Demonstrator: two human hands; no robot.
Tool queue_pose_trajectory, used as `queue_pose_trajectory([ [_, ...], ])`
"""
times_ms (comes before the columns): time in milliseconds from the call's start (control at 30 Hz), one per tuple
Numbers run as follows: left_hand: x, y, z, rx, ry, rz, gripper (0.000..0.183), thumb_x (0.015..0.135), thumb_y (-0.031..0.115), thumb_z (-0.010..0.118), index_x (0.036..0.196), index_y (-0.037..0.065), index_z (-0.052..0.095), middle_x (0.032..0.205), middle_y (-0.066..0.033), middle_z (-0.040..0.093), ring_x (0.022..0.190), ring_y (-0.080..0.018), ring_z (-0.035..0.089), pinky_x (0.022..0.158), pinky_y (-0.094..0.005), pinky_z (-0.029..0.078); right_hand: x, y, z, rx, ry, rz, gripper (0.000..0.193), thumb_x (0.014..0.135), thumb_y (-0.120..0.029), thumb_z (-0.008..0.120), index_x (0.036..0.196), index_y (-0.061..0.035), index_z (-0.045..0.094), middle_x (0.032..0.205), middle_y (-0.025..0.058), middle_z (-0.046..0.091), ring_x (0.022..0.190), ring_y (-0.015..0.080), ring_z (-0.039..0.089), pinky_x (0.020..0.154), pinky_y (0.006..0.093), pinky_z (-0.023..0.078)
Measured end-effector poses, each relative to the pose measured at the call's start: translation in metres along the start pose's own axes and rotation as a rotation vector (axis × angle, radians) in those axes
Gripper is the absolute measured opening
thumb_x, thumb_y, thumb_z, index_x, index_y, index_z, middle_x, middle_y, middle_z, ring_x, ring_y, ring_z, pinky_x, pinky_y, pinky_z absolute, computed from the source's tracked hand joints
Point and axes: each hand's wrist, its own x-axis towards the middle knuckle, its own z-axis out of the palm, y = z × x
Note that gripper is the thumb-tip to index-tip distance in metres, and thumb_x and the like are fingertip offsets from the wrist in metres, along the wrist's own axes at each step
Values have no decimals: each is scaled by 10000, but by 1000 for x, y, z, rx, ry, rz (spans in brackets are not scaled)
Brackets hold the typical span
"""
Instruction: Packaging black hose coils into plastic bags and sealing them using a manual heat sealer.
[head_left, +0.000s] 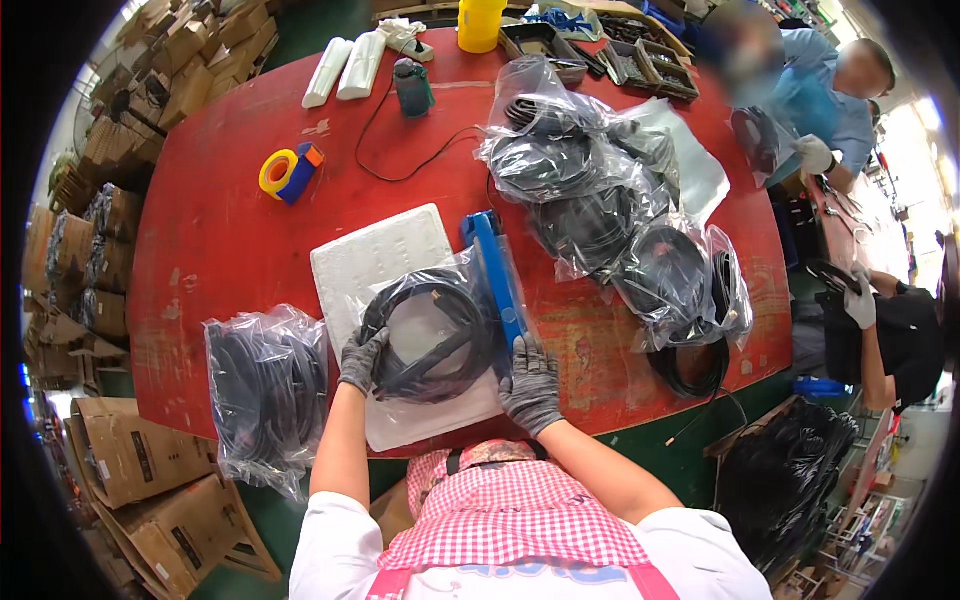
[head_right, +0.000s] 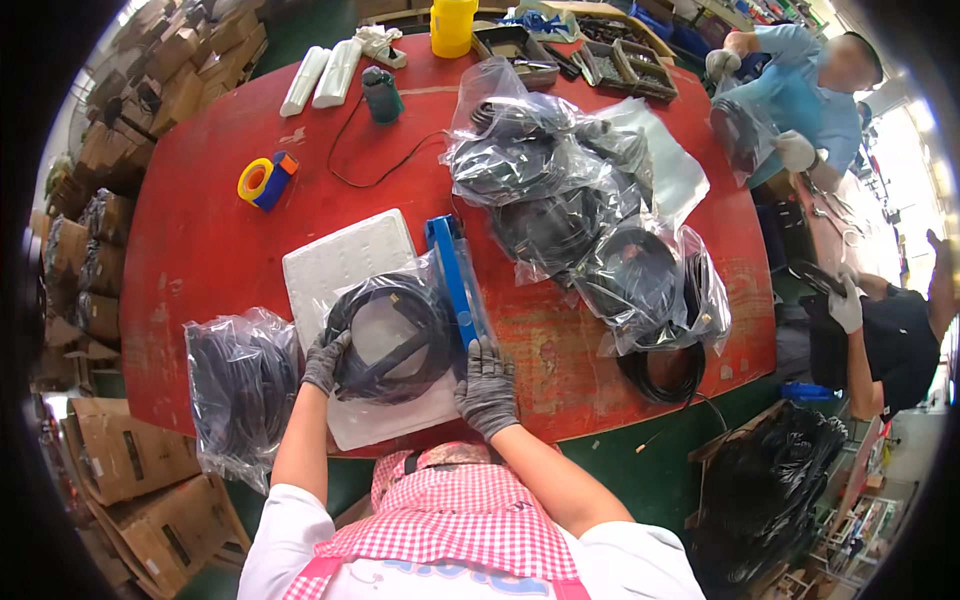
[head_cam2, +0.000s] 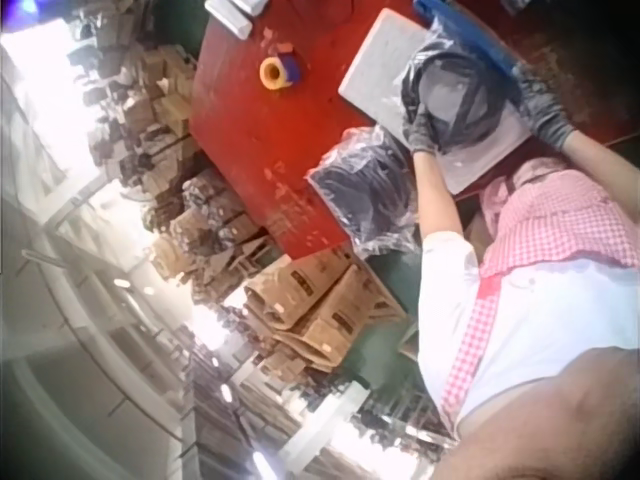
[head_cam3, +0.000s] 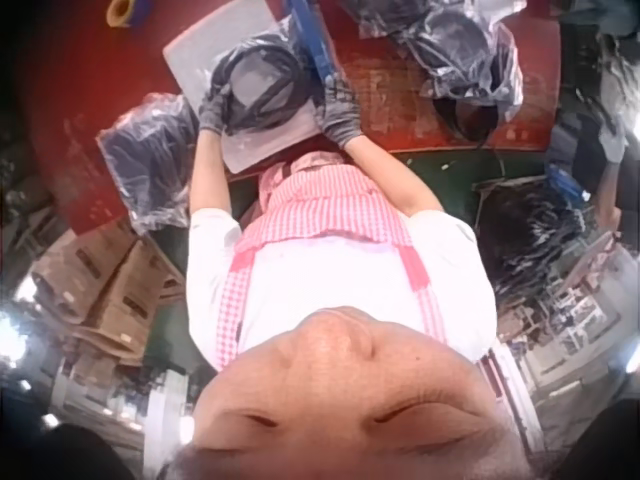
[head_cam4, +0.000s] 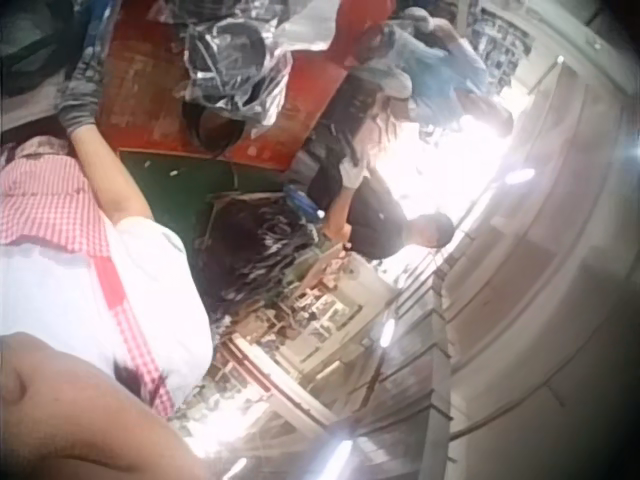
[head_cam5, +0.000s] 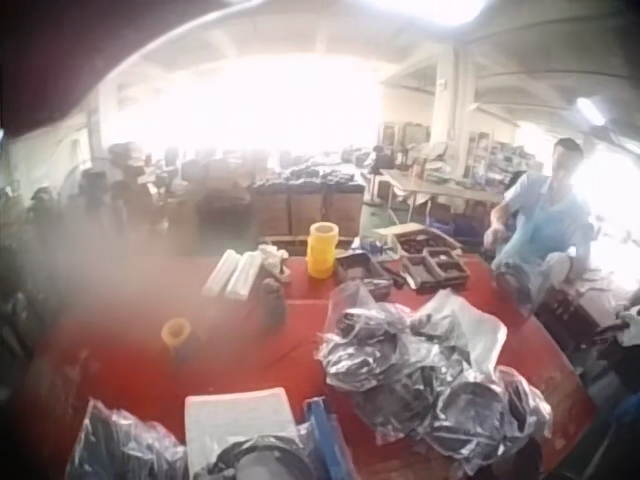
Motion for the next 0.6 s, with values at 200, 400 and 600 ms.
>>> queue_pose_trajectory([
  [200,2,-9,-1,-35,0,55,348,696,188,725,994,59,600,868,-9,620,741,-109,547,681,-240,438,0,6,-1,108,36,-60,710,725,-268,482,1318,41,242,1354,233,259,1276,357,237,1029,485,180],
  [400,-29,3,26,843,536,573,734,718,294,625,1293,-3,279,1273,-173,402,1163,-328,382,997,-388,289,5,1,0,85,150,-152,631,759,-219,512,1274,75,298,1294,284,329,1184,399,360,966,464,290],
  [600,-77,-7,67,1210,291,776,709,758,512,475,1338,139,313,1385,-125,273,1305,-305,173,1042,-526,49,0,2,7,73,157,-157,695,702,-221,526,1278,86,286,1301,291,314,1192,406,345,996,471,250],
])
